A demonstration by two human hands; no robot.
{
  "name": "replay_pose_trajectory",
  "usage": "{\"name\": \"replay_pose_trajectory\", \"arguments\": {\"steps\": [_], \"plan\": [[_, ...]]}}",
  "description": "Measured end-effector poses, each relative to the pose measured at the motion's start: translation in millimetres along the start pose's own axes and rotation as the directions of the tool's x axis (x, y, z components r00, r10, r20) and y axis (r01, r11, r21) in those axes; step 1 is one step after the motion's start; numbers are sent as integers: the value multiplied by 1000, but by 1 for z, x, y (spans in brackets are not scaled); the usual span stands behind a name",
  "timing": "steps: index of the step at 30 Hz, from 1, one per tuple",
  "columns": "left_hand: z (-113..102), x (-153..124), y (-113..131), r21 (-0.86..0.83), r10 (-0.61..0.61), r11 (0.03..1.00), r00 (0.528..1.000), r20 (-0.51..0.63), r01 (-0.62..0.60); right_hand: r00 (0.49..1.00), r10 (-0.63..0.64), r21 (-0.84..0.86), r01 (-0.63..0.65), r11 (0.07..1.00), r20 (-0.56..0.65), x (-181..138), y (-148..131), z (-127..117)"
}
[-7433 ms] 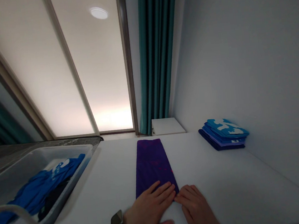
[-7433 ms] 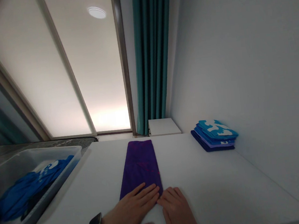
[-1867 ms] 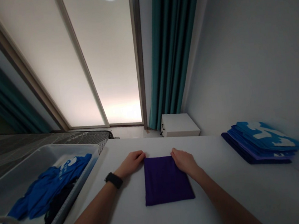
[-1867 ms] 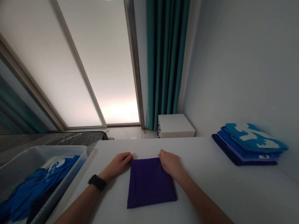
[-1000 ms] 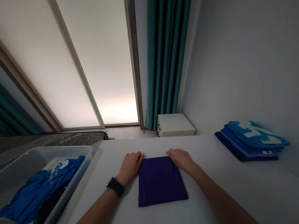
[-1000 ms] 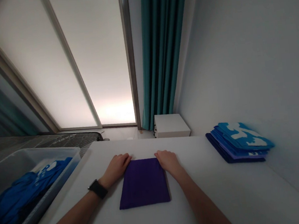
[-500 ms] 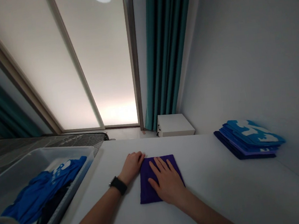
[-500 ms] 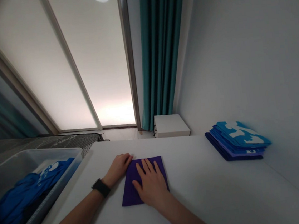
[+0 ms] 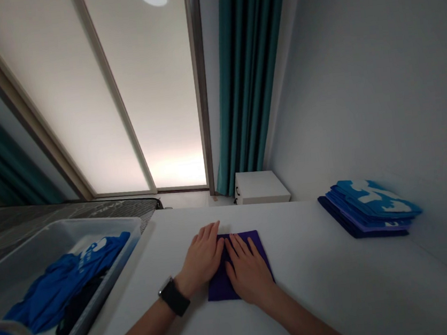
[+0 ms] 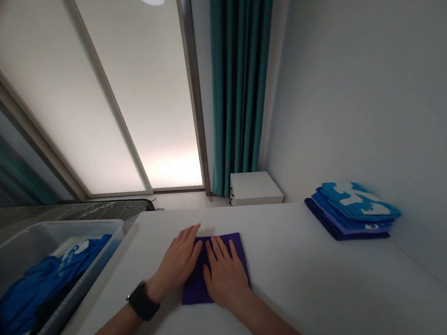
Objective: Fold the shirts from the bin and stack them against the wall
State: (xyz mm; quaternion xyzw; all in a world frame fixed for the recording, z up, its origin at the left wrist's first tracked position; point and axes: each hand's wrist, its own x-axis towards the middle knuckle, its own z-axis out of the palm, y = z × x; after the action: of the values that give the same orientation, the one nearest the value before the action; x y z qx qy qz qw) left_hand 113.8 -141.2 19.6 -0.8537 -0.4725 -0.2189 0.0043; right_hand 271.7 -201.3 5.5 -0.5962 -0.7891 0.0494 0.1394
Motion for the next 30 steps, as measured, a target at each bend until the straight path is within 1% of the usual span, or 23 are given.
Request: {"name": "replay_pose_trajectory", "arguments": {"steps": [2,4,7,10,13,16,18,20,22,24,26,28,29,30], "plan": [[9,-17,4,39,92,995,995,40,-93,1000,-3,2,3,1000,7,0,0,0],[19,-31,5,68,136,988,987,80,-141,1000,-4,-6,4,1000,2,0,0,1],[30,-41,2,102,133,985,986,97,-142,1000,-7,-24,7,1000,-13,-1,-1,3],[31,-40,0,123,136,981,986,99,-148,1000,-4,-33,3,999,-22,0,3,2],[28,-39,1,141,138,978,984,109,-153,999,28,-60,-30,998,-24,3,18,-2],[27,-39,3,141,129,979,984,124,-146,998,68,-93,-68,993,4,5,41,-8],[26,-38,4,132,123,981,982,141,-141,998,64,-100,-61,993,26,3,57,-9],[23,-36,4,117,118,983,978,171,-139,998,37,-94,-33,995,42,0,70,-9],[17,-30,2,87,135,984,964,229,-158,999,15,-88,-11,996,45,-5,78,-8],[8,-20,-2,36,177,980,934,311,-197,999,11,-88,-8,996,38,-11,83,-9],[-2,-6,-6,-15,218,973,892,397,-231,999,14,-90,-11,996,35,-17,85,-12],[-8,8,-6,-24,226,970,863,451,-241,999,17,-91,-14,996,35,-25,84,-16],[-9,13,-4,-10,213,972,863,457,-235,999,19,-93,-16,996,30,-29,82,-19],[-7,17,-1,13,194,975,873,447,-223,1000,20,-97,-18,995,19,-34,80,-21]]}}
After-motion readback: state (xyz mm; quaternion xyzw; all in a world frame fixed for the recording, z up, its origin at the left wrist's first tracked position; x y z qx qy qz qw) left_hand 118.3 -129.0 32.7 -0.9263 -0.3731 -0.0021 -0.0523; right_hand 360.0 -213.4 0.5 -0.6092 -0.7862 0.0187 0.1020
